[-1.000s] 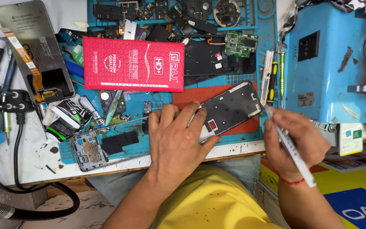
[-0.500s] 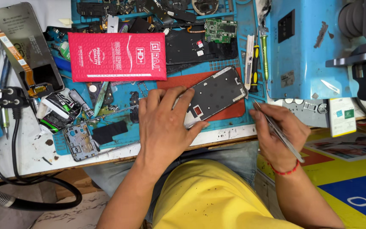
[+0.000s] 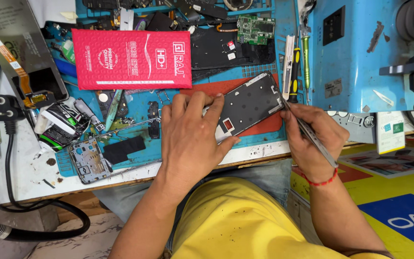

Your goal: The person disassembles a mobile phone on a repair bench, removes the battery with tweezers, and uses a screwdriver to remove screws from the internal chassis.

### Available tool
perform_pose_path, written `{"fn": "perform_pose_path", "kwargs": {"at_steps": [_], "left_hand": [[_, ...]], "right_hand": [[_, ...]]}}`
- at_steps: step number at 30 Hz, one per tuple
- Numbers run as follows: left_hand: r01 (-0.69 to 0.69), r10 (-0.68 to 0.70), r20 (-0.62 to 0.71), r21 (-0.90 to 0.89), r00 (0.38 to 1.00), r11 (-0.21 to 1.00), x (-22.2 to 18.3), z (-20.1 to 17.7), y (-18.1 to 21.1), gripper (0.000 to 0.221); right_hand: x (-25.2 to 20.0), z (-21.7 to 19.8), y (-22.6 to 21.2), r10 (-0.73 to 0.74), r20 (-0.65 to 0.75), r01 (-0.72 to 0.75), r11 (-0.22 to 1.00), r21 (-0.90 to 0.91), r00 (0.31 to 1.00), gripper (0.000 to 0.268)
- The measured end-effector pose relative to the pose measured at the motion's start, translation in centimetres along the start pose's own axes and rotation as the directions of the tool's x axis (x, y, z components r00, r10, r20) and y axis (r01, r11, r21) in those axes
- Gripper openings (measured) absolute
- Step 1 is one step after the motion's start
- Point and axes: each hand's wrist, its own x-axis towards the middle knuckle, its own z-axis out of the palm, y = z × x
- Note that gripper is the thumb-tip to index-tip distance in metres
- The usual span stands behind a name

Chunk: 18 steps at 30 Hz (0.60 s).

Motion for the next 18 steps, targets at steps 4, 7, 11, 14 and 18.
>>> {"fn": "perform_pose_path", "kwargs": {"at_steps": [4,7,11,14,18], "left_hand": [[-0.005,0.004,0.023,0.015,1.0,1.0,0.1,-0.2,0.1,0.075],[-0.011,0.008,0.052,0.05,0.999,0.999,0.4,-0.4,0.1,0.077],[-0.013,0.012,0.031,0.027,0.999,1.0,0.2,-0.2,0.1,0.075],[-0.022,0.021,0.02,0.038,1.0,0.999,0.3,-0.5,0.0,0.076],[-0.016,0.013,0.068,0.053,0.998,0.998,0.6,-0.6,0.1,0.075]], "right_hand": [[-0.1,-0.3,0.3,0.047,0.017,-0.048,0.998,0.04,0.999,0.01],[-0.2,-0.4,0.4,0.115,0.01,-0.115,0.986,0.118,0.993,0.007],[-0.3,0.2,1.2,0.194,0.004,-0.192,0.97,0.152,0.981,0.007],[-0.8,-0.7,0.9,0.203,0.023,-0.204,0.961,0.189,0.979,0.006],[-1.4,-1.1,1.1,0.239,0.015,-0.236,0.943,0.236,0.971,0.006]]}}
